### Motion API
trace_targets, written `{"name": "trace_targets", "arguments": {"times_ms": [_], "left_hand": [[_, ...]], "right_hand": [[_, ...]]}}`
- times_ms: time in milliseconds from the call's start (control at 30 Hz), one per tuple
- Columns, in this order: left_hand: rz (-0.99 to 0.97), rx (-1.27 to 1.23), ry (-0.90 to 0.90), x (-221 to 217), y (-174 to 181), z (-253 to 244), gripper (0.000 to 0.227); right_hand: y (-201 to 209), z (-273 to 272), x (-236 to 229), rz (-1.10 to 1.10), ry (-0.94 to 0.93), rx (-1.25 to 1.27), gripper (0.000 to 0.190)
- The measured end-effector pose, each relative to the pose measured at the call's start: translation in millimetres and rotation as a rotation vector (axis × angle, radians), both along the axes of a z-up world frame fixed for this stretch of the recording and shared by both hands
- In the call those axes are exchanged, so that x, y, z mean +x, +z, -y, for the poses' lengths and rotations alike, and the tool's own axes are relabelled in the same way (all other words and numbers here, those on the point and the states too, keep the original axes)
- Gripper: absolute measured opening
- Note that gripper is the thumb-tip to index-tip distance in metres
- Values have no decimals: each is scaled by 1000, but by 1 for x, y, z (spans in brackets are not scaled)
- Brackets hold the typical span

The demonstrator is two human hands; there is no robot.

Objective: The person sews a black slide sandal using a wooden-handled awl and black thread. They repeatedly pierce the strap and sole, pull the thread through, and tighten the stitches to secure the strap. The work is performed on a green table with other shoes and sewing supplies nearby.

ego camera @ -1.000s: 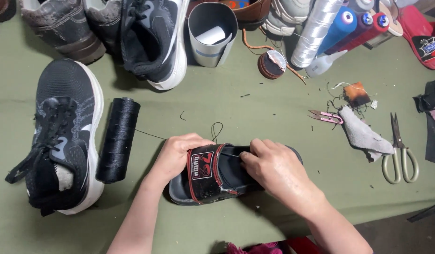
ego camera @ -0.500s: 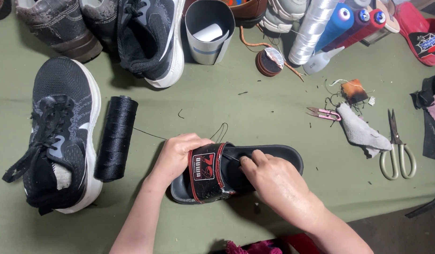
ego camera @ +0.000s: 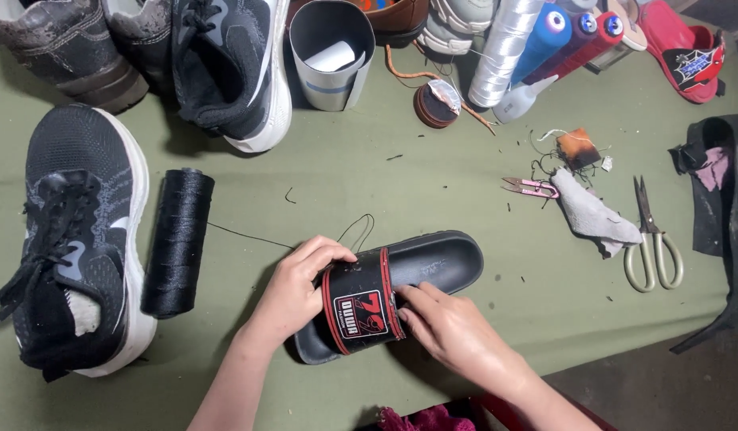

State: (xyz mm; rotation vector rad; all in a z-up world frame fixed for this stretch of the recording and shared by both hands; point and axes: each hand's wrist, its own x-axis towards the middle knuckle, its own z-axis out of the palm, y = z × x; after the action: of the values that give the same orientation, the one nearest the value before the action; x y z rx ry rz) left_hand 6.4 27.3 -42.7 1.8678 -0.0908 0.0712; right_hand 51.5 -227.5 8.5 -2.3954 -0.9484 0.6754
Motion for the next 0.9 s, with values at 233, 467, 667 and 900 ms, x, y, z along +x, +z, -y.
{"name": "trace_targets", "arguments": {"times_ms": [233,467,667,900], "left_hand": [[177,83,60,1,-2,7,32],[235,84,93,2,-5,4,32],[-63,-225,113,8,-15,-2,32],[-312,-542,14,12,-27,-10,15]], "right_hand": [[12,7,-3,-164,-107,149,39],[-10,13,-10,92,-130,33,37],[-8,-1,-11,405,-82,0,45],[32,-10,21,785,234,-59,42]]}}
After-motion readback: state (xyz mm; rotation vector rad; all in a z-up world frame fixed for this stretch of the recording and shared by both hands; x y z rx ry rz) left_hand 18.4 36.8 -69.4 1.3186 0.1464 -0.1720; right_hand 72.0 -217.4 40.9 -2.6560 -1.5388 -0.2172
